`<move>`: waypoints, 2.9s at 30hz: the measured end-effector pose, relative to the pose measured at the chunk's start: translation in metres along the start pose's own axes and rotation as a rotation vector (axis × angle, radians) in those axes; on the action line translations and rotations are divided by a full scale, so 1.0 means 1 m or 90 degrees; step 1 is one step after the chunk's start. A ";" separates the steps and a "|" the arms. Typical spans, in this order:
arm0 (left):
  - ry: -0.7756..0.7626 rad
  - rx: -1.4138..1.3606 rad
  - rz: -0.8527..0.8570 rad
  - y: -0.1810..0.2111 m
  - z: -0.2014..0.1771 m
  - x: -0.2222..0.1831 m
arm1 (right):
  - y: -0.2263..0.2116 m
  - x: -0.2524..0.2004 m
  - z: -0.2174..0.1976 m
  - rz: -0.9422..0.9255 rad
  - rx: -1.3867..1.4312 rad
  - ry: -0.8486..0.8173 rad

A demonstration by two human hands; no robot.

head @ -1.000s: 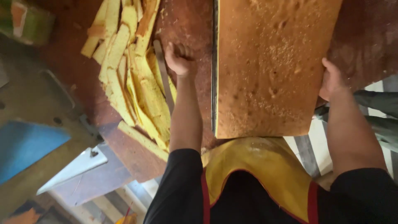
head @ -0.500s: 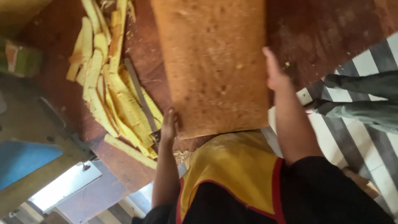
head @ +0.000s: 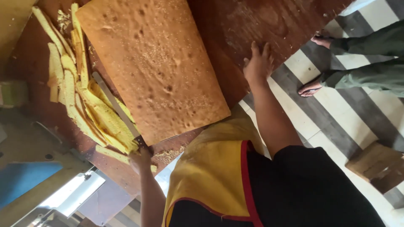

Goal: The person trims the dark outer crust off large rectangular yellow sponge cake sheets on a wooden worktable. Using a long knife, they cut strips of crust from the sheet edges and push the trimmed strips aside, then use a small flat scraper to clean and square the cut edges of the cake.

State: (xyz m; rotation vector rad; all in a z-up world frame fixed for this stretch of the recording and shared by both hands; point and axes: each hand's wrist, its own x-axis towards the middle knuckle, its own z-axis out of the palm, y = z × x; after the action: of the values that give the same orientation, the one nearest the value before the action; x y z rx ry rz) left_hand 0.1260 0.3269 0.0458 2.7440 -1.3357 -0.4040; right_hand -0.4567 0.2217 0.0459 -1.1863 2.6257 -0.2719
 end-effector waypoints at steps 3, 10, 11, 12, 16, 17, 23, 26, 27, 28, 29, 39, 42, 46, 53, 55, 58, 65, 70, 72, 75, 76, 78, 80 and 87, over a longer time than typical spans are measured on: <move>-0.076 0.093 0.120 -0.007 0.015 -0.011 | 0.031 -0.002 0.032 -0.021 0.021 -0.037; -0.152 0.086 -0.016 0.009 0.020 -0.018 | 0.040 -0.004 0.014 -0.007 0.093 -0.032; -0.119 0.069 0.032 0.008 0.021 -0.017 | 0.042 -0.006 0.015 -0.006 0.063 -0.042; -0.081 0.049 0.076 0.006 0.023 -0.015 | 0.040 -0.005 0.017 -0.011 0.034 -0.051; -0.097 0.018 -0.053 0.024 0.016 0.002 | 0.033 0.003 0.011 -0.055 0.013 -0.050; -0.091 0.011 -0.080 0.014 0.020 0.013 | 0.029 -0.001 0.011 -0.075 0.042 -0.050; -0.020 -0.323 -0.165 0.026 -0.028 -0.001 | -0.043 0.033 -0.010 -0.285 0.225 -0.057; 0.043 -0.250 -0.088 0.068 -0.059 -0.024 | -0.107 0.083 -0.040 -0.377 0.232 -0.126; 0.031 -0.228 -0.053 0.078 -0.064 -0.032 | -0.132 0.098 -0.052 -0.387 0.187 -0.210; 0.038 -0.236 -0.072 0.094 -0.061 -0.038 | -0.155 0.120 -0.056 -0.406 0.182 -0.216; 0.026 -0.269 0.024 0.110 -0.059 -0.042 | -0.179 0.140 -0.059 -0.429 0.140 -0.209; -0.252 -0.375 0.371 0.331 -0.123 -0.092 | -0.323 0.242 -0.049 -0.544 -0.042 -0.216; -0.339 -0.298 0.321 0.363 -0.129 -0.082 | -0.338 0.245 -0.043 -0.479 -0.104 -0.285; -0.315 -0.285 0.362 0.374 -0.105 -0.071 | -0.335 0.271 0.002 -0.444 -0.095 -0.274; -0.411 -0.127 0.375 0.393 -0.109 -0.075 | -0.333 0.275 0.010 -0.460 -0.118 -0.243; -0.457 -0.070 0.351 0.399 -0.109 -0.076 | -0.333 0.271 0.003 -0.448 -0.093 -0.251; -0.496 0.017 0.343 0.407 -0.106 -0.077 | -0.324 0.264 0.000 -0.420 -0.024 -0.279; -0.490 0.098 0.369 0.394 -0.061 -0.079 | -0.255 0.164 -0.013 -0.380 0.125 -0.256; -0.402 0.071 0.393 0.382 -0.032 -0.081 | -0.201 0.052 -0.055 -0.287 0.165 -0.344; -0.388 0.054 0.386 0.385 -0.040 -0.084 | -0.188 0.032 -0.059 -0.320 0.111 -0.314; -0.420 0.088 0.388 0.386 -0.068 -0.102 | -0.187 0.033 -0.048 -0.299 0.096 -0.299; -0.417 0.087 0.393 0.379 -0.063 -0.107 | -0.183 0.037 -0.044 -0.298 0.097 -0.295; -0.425 0.108 0.406 0.362 -0.051 -0.118 | -0.176 0.042 -0.033 -0.369 0.104 -0.230; -0.420 0.095 0.410 0.342 -0.046 -0.134 | -0.175 0.039 -0.036 -0.368 0.097 -0.227; -0.394 0.066 0.425 0.306 -0.032 -0.163 | -0.133 0.004 -0.022 -0.439 0.110 -0.217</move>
State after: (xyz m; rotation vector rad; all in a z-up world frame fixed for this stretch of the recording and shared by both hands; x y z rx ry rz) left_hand -0.1954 0.2617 0.1625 2.0935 -2.3300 -1.1849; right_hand -0.3716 0.1339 0.1020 -1.8450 1.7992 -0.3662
